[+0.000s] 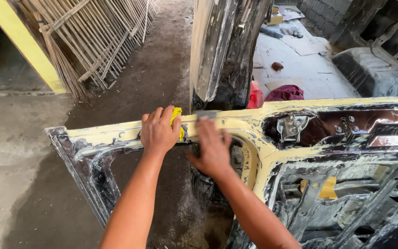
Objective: The person scrubs a large, yellow-painted car door frame using a yellow sponge and a dark cloth. They repeatedly dip the sponge into a green bucket of water to clean the surface and wipe away residue.
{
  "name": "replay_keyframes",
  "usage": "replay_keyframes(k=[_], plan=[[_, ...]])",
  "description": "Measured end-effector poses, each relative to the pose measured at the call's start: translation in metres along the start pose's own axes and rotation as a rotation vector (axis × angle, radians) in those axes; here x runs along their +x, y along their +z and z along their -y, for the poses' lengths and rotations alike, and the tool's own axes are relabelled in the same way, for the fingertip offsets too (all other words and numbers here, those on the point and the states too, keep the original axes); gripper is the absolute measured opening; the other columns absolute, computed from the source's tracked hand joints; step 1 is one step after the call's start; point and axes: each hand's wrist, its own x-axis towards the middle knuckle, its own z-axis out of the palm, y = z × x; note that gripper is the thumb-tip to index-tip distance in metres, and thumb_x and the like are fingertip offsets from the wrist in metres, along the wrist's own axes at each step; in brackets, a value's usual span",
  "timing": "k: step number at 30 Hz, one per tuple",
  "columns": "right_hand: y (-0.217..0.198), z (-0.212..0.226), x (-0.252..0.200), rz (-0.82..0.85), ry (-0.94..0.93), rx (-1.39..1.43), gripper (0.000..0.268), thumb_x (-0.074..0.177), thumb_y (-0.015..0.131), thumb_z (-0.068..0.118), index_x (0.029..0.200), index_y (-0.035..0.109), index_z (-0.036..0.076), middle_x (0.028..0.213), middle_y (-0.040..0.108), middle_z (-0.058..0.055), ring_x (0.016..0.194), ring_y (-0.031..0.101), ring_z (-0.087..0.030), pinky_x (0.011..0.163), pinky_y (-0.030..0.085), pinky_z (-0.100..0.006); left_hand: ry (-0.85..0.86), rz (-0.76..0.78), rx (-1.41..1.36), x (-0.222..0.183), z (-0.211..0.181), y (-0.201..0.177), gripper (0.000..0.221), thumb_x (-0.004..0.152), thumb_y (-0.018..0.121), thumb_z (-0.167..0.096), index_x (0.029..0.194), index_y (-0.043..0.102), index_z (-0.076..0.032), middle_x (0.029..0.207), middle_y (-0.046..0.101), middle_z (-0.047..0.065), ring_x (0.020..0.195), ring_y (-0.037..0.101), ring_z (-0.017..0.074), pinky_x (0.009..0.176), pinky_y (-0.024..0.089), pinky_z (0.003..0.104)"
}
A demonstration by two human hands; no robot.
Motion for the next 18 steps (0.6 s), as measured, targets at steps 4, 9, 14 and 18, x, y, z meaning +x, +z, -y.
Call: replay_keyframes(k=[4, 9, 14, 18], plan=[[0.002, -0.027, -0.003, 0.065, -0.144, -0.009, 0.095, 0.082, 0.076, 0.051, 0.157, 0.032, 0.011, 0.167, 0.029, -0.01, 0.153, 0.029, -0.024, 0.121, 0.013, -0.056, 0.035, -0.021, -0.026, 0.0, 0.0, 0.0, 0.03, 0.095, 0.067, -0.03, 0.115, 0.071, -0.008, 0.092, 0.07, 0.011, 0.087, 0.068, 0.0319, 0.081, 0.045, 0.045], [-0.012, -0.051, -0.012, -0.168, 0.182, -0.028, 0.104, 0.077, 0.079, 0.052, 0.155, 0.032, 0.002, 0.163, 0.03, -0.017, 0.15, 0.026, -0.029, 0.118, 0.01, -0.056, -0.008, -0.016, 0.009, 0.001, -0.004, 0.002, 0.029, 0.093, 0.066, -0.03, 0.112, 0.072, -0.009, 0.091, 0.07, 0.011, 0.087, 0.069, 0.0317, 0.082, 0.045, 0.044], [-0.013, -0.003, 0.0, 0.026, -0.05, 0.019, 0.1, 0.077, 0.079, 0.054, 0.153, 0.035, 0.005, 0.162, 0.032, -0.014, 0.149, 0.028, -0.028, 0.119, 0.012, -0.056, 0.005, -0.009, 0.006, -0.001, 0.001, 0.001, 0.03, 0.095, 0.066, -0.031, 0.114, 0.072, -0.009, 0.092, 0.07, 0.011, 0.087, 0.069, 0.0314, 0.083, 0.045, 0.045], [-0.02, -0.054, -0.012, -0.031, -0.035, -0.059, 0.085, 0.085, 0.077, 0.053, 0.152, 0.04, 0.015, 0.162, 0.039, -0.005, 0.15, 0.034, -0.02, 0.121, 0.013, -0.057, 0.018, -0.026, 0.0, -0.002, 0.0, 0.002, 0.031, 0.094, 0.066, -0.031, 0.115, 0.072, -0.008, 0.093, 0.07, 0.011, 0.087, 0.068, 0.0317, 0.083, 0.045, 0.045]])
